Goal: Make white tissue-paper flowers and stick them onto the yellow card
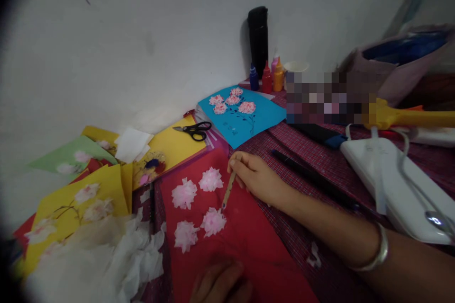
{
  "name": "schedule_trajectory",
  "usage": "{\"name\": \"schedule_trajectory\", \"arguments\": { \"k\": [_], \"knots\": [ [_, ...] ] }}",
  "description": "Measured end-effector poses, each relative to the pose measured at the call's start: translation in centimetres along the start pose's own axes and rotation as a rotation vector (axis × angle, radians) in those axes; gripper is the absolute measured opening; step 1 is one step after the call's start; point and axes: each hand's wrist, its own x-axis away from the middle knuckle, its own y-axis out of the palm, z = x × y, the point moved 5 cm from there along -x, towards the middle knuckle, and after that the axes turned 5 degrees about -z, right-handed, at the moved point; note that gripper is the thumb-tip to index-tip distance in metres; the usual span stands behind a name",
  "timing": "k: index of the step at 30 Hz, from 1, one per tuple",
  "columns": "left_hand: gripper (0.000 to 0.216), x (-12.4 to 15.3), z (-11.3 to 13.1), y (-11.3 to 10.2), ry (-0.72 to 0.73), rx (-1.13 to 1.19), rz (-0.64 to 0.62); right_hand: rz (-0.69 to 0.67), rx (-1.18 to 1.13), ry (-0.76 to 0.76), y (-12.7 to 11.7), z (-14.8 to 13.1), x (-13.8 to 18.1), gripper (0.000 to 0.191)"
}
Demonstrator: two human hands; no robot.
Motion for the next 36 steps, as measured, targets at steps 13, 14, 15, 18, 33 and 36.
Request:
{"name": "schedule_trajectory", "arguments": {
  "k": [13,14,15,18,33,36],
  "knots": [
    [0.019,0.8,-0.4,-0.1,0.125,-0.008,-0.295,-0.141,0.009,0.044,1.2,0.4,0.1,0.024],
    [0.021,0.6,-0.3,-0.3,0.108,0.014,-0.263,-0.142,0.007,0.048,1.2,0.4,0.1,0.024],
    [0.023,0.3,-0.3,-0.5,0.093,0.032,-0.234,-0.134,0.007,0.056,1.2,0.4,0.1,0.024],
    [0.029,-0.7,-0.1,-0.8,0.108,0.047,-0.26,-0.093,0.017,0.078,0.8,0.3,0.3,0.025],
    [0.037,-1.2,-0.2,-1.3,0.131,0.034,-0.174,-0.091,0.024,0.016,0.9,-0.5,0.8,0.028],
    [0.037,-0.8,-0.1,-0.6,0.137,0.015,-0.127,-0.213,-0.032,-0.006,2.3,-0.7,1.5,0.026]
  ]
}}
